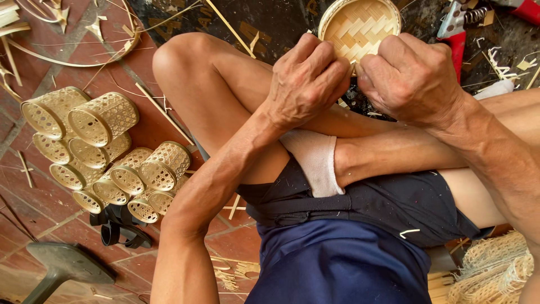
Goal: The person sits on the floor assembling woven bamboo lampshade cylinders. They press a woven bamboo sleeve onto a wooden rim, trim bamboo strips with a knife, bend strips around a PVC pipe to form rims, and fit the rims onto the woven cylinders, adding finished pieces to a pile of completed lampshades.
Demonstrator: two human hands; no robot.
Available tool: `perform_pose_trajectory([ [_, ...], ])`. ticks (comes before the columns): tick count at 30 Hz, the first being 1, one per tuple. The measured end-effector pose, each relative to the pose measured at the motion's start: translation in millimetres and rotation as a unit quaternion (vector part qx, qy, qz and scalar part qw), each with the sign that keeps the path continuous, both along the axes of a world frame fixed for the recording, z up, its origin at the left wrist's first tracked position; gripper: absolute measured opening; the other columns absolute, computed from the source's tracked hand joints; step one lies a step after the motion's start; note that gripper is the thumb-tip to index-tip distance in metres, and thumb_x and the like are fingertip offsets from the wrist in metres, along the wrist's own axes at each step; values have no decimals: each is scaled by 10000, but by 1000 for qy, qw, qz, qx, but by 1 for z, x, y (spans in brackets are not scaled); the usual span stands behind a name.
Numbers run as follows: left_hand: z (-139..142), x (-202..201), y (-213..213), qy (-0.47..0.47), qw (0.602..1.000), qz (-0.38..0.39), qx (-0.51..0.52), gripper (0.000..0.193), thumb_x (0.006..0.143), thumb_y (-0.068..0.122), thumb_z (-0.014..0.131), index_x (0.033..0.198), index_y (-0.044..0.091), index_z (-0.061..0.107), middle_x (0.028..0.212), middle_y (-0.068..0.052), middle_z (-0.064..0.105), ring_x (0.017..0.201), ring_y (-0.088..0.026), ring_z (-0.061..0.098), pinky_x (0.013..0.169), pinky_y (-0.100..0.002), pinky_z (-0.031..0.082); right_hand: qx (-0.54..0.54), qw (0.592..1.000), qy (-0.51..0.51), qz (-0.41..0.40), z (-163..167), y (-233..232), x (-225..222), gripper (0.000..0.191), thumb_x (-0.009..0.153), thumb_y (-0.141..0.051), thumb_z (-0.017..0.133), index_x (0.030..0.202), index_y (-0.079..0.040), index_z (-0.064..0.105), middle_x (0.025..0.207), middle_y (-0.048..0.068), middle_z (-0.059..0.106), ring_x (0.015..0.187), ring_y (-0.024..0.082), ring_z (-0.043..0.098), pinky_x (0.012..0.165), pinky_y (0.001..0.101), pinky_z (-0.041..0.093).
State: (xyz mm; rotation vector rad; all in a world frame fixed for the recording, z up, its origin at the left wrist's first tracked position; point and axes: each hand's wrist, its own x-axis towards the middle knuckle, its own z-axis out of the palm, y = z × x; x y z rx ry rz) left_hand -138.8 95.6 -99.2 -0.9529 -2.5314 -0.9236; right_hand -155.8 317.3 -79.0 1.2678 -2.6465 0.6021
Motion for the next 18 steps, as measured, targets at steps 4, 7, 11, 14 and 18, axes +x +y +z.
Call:
perform_pose_trajectory([
  [4,-3,-2,1,3,1000,15,5,213,847,62,806,940,73,614,911,-54,482,852,-231,530,737,-336,514,-13,1000,-1,-18,-1,-4,1,212,931,-69,782,870,-62,579,822,70,454,663,205,540,568,345,434],
  [7,-4,-2,1,-2,1000,16,8,211,846,71,798,939,69,608,909,-59,472,860,-234,527,740,-338,513,-9,1000,-12,-22,-2,-6,1,226,928,-60,793,835,-38,588,764,68,441,640,200,519,503,329,420],
  [11,-5,0,1,-13,1000,13,7,207,847,68,784,945,62,601,916,-61,468,860,-231,519,749,-341,512,-14,999,-19,-30,-3,-6,2,184,904,-18,771,866,-30,592,796,80,440,679,224,525,530,344,423],
  [14,-5,1,2,-7,1000,27,7,198,824,51,753,947,63,599,919,-63,465,866,-231,520,751,-343,510,-14,999,-30,-24,-4,-4,3,195,930,-17,778,881,-40,591,806,84,438,698,234,530,536,345,426],
  [18,-4,3,3,-7,1000,21,8,229,796,68,709,1006,43,622,942,-65,479,884,-233,525,769,-337,512,-10,999,-33,-25,-5,-2,3,199,925,-15,795,882,-46,603,774,75,441,671,227,529,544,346,422],
])
